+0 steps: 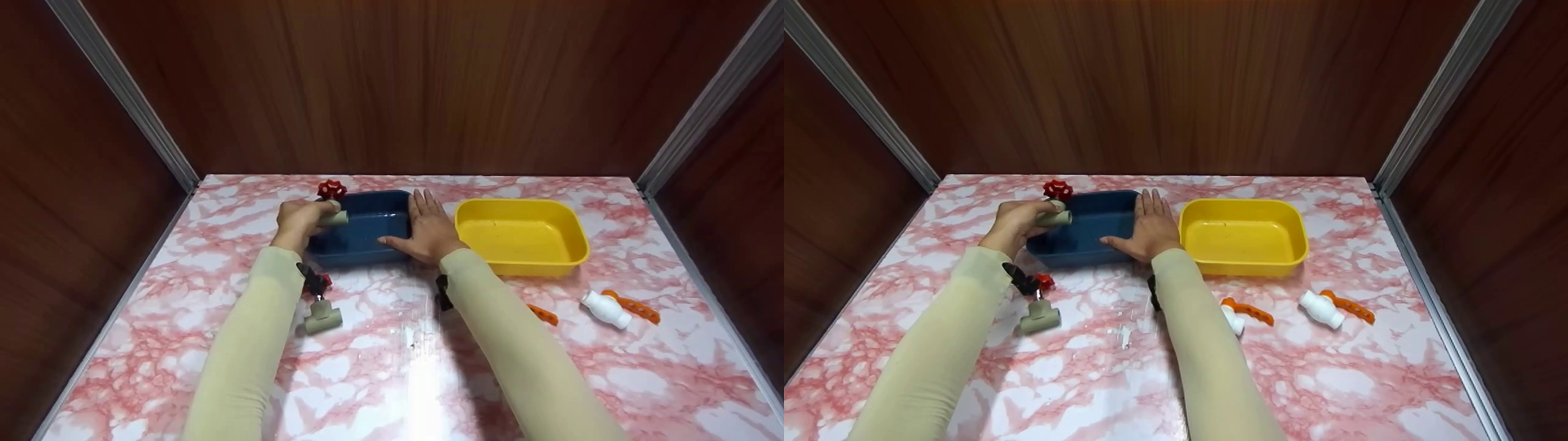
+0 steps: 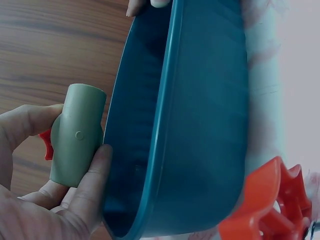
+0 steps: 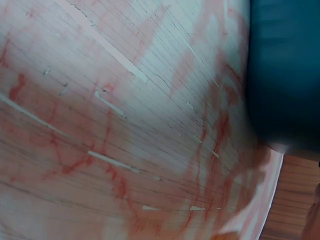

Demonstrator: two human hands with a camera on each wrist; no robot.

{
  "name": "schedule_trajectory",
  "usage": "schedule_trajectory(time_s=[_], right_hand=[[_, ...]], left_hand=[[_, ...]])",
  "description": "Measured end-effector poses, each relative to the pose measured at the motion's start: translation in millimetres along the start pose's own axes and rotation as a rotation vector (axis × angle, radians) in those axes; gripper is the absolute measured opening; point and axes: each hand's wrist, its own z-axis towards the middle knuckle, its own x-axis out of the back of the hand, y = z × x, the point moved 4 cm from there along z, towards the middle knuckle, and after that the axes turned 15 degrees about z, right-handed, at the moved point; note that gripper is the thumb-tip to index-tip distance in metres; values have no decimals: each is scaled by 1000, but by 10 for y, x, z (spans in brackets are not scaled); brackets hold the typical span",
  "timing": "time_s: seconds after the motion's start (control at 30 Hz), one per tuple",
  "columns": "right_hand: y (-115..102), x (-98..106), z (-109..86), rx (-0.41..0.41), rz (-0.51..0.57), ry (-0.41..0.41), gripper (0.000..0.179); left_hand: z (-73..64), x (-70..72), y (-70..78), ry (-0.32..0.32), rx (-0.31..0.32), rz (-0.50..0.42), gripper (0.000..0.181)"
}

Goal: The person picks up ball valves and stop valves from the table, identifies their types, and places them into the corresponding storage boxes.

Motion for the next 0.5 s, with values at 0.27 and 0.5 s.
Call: schedule_trajectory(time_s=[0.27,0.5], right_hand=[[10,2,-13,-6,2,4,126],[25,-5,-12,-7,1,2,128]], left_hand=[[3,-16,-16,-18,-15,-20,33],[19,-36,-36,-15,-10,-4,45]])
